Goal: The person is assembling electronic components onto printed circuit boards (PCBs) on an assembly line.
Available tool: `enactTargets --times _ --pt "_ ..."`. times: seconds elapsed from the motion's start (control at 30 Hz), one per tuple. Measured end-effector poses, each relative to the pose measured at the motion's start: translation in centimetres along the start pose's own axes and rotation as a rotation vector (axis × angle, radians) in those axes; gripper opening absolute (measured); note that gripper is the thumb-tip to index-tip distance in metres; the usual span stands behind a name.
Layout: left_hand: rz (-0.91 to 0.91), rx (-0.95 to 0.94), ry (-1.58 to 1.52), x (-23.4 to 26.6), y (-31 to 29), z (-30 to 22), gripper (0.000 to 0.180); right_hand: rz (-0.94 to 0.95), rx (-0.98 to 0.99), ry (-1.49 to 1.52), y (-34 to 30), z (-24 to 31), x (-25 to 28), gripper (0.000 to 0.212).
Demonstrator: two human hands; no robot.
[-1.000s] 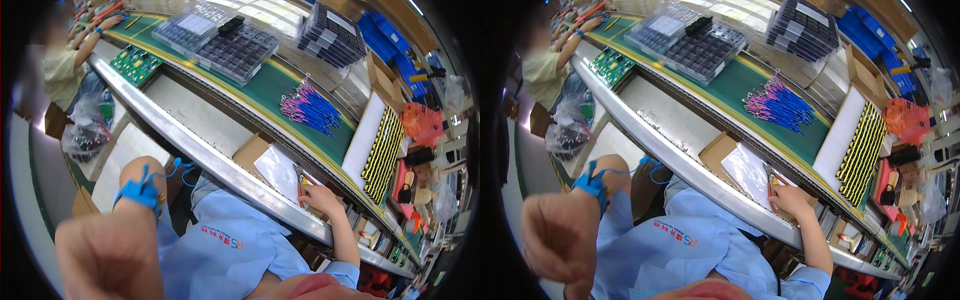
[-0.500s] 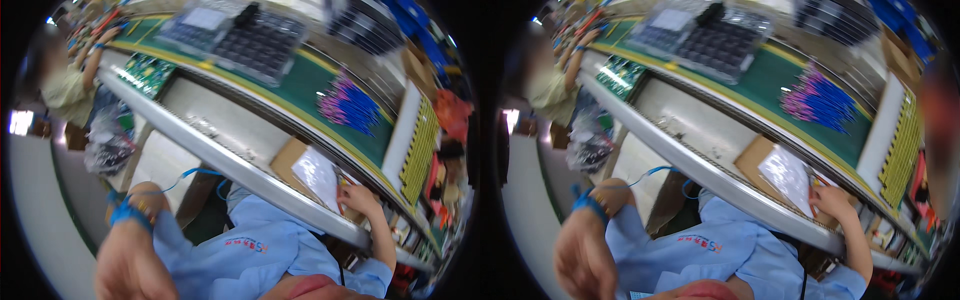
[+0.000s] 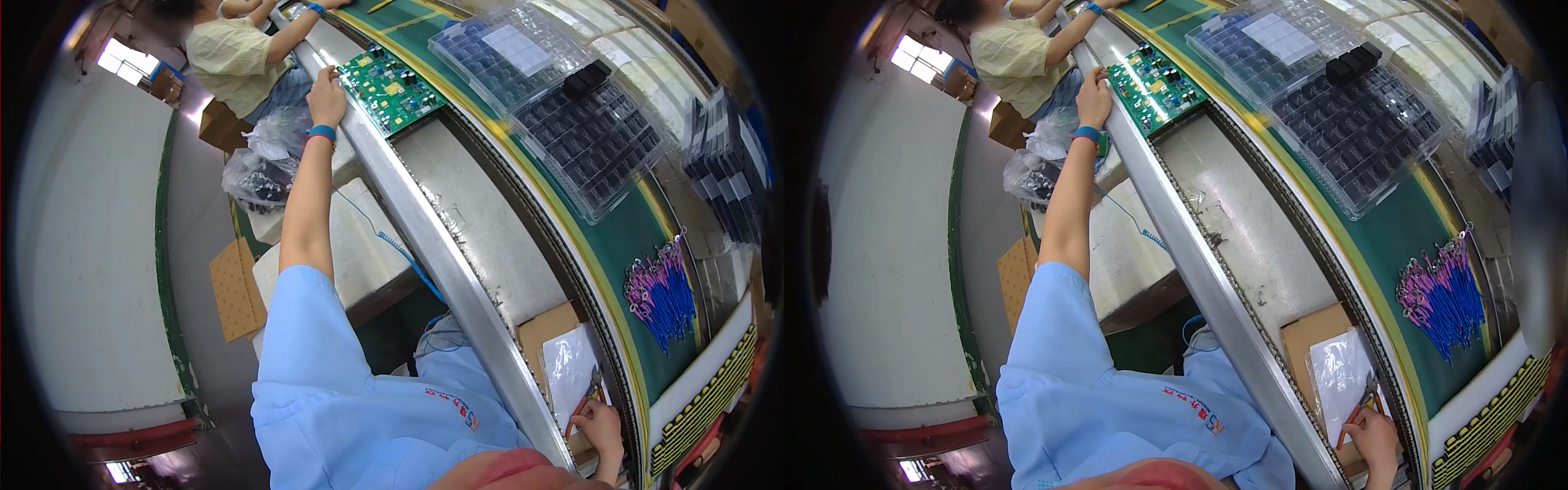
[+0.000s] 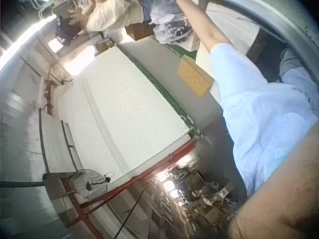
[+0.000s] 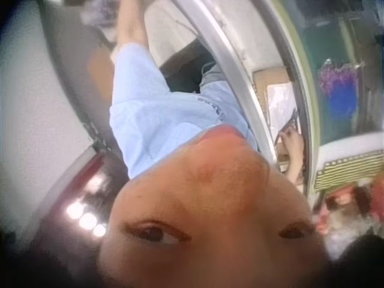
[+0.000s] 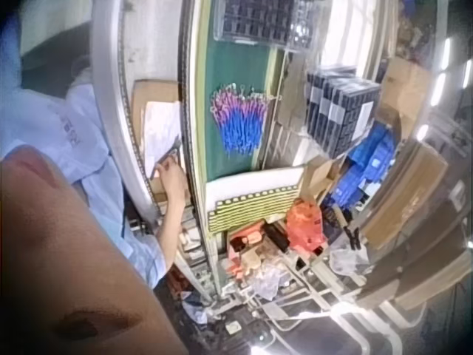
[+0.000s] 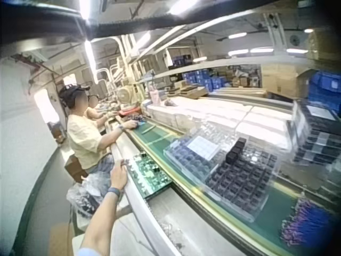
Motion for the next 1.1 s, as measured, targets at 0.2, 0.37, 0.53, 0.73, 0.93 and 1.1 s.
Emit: enactTargets --times 0.2,0.37,0.53,0.73,0.93,1.1 --pt "0.177 -0.198 0.31 -2.1 1.4 -0.6 0.046 0.018 -0.026 -0.022 0.8 0.2 0.1 0.025" --pt "0.362 -0.242 0.405 -3.0 2.3 -2.3 0.049 -0.006 0.056 -0.015 0.8 -1.1 -0.3 0.027" --pt "0.4 -0.242 0.29 -2.8 0.9 -2.6 0.047 0.078 -0.009 0.06 1.6 -2.9 -1.0 0.026" --pt "0.407 -0.401 0.251 0.3 -2.6 -5.6 0.037 0.085 -0.008 0.085 1.3 -2.2 -0.5 0.024" --pt "0.4 -0.503 0.098 5.2 -7.6 -11.3 0.033 0.043 0.107 0.017 0.1 -1.5 0.6 0.024" --pt "0.47 -0.705 -0.089 8.9 -12.1 -17.2 0.031 0.207 0.027 -0.144 -1.5 1.4 3.7 0.043"
Point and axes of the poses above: each hand's wrist, its own y-axis towards the middle knuckle, its own x-axis out of the back of the hand, z = x × y, the point moved 4 cm from there along y, towards the middle knuckle, and after that the axes turned 8 degrees about y, right-handed, at the moved point
